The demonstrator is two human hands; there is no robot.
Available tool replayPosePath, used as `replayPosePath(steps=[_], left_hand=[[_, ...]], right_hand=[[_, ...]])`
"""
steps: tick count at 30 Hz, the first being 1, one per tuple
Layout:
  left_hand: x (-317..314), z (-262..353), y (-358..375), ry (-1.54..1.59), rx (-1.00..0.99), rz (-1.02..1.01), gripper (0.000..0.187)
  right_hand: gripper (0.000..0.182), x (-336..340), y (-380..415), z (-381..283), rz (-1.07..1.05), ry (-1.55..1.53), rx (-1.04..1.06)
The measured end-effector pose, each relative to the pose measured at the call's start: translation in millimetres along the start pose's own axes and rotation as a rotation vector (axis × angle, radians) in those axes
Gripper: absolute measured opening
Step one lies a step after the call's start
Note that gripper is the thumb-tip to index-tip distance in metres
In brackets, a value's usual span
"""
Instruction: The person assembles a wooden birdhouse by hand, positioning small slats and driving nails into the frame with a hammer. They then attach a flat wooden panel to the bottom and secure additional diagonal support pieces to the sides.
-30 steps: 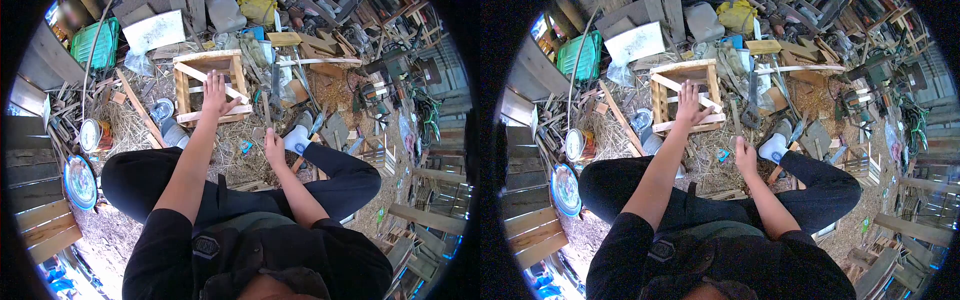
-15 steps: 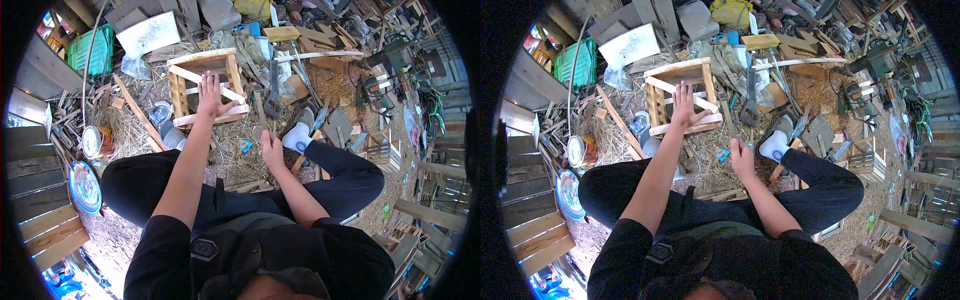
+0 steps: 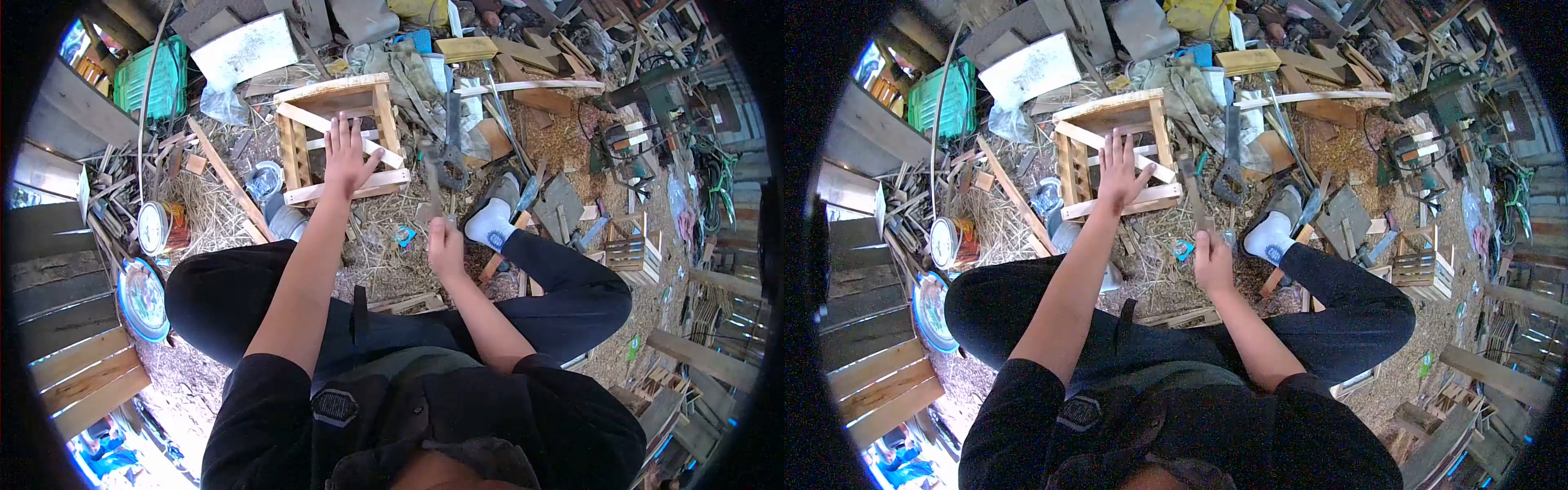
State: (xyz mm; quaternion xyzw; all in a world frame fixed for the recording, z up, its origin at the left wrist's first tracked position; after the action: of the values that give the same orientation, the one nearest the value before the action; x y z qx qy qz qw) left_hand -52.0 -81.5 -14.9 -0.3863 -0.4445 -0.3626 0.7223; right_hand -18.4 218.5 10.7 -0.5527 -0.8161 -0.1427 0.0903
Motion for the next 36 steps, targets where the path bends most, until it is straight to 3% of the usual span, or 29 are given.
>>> replayPosePath(steps=[2, 7, 9, 11, 13, 15, 17, 21, 23, 24, 27, 28, 31, 33, 35, 36], left_hand=[[-1.6, 2.3, 0.2, -0.002, 0.006, -0.014, 0.098], [0.9, 1.4, 1.1, 0.006, -0.005, 0.011, 0.097], [0.1, 1.1, 1.7, -0.017, -0.018, 0.032, 0.097], [1.9, 1.8, 0.2, 0.026, -0.019, 0.038, 0.097], [0.0, 4.9, 1.8, 0.033, -0.016, 0.018, 0.097], [-3.3, 3.9, 1.3, -0.007, -0.025, 0.058, 0.096], [-2.1, 2.8, -2.8, -0.007, -0.017, 0.054, 0.095], [3.2, 4.4, 2.9, 0.025, -0.044, 0.075, 0.093], [-0.1, 3.3, 1.0, 0.026, -0.018, 0.053, 0.092], [-0.8, 5.5, 1.7, 0.026, -0.027, 0.057, 0.092], [-1.2, 4.0, -1.6, 0.006, -0.026, 0.085, 0.091], [-1.0, 2.8, -1.9, 0.008, -0.03, 0.086, 0.09], [-4.7, 0.0, 4.1, 0.004, -0.016, 0.078, 0.089], [-2.5, 1.5, 0.4, 0.018, -0.018, 0.083, 0.089], [2.2, 7.9, 0.2, 0.033, -0.018, 0.061, 0.088], [1.1, 8.2, 1.7, 0.021, -0.011, 0.058, 0.088]], right_hand=[[0.07, -7.5, -3.7, 26.0, -0.018, 0.461, -0.152], [0.065, 2.1, -6.3, 4.7, -0.045, 0.248, -0.18], [0.07, 7.0, -2.1, -25.8, -0.033, 0.099, -0.034], [0.07, 2.8, -2.0, -17.6, -0.004, 0.119, 0.023], [0.067, -14.0, -9.2, 32.7, -0.145, 0.479, -0.253], [0.066, -9.8, -9.5, 31.1, -0.102, 0.494, -0.245], [0.066, -2.8, -11.8, -1.6, -0.064, 0.359, -0.101], [0.066, 2.1, 2.9, -28.5, 0.016, 0.087, -0.027], [0.071, -2.2, 3.4, -11.3, 0.044, 0.278, 0.03], [0.068, -14.2, -9.2, 45.6, -0.084, 0.502, -0.179], [0.066, 2.2, -14.9, 17.6, -0.024, 0.481, -0.229], [0.067, 8.2, -12.0, -14.7, 0.006, 0.323, -0.125], [0.067, 13.6, -6.1, -25.7, 0.025, 0.09, 0.038], [0.066, 11.6, -4.3, -28.7, 0.138, 0.09, 0.157], [0.065, -10.7, -13.7, 36.0, -0.166, 0.576, -0.301], [0.062, -10.6, -13.9, 34.6, -0.144, 0.541, -0.342]])
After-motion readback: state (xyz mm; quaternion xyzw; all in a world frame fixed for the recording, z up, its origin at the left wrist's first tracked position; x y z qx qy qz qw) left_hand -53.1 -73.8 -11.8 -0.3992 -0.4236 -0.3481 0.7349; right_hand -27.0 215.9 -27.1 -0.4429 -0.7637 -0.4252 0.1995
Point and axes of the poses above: each hand's wrist, its own y-axis away from the middle knuckle, its own x-axis out of the back of the hand, z = x × y, the point moved 6 cm from there along -y, towards the middle knuckle, and after that the axes turned 3 degrees about z, right-handed, at the moved point
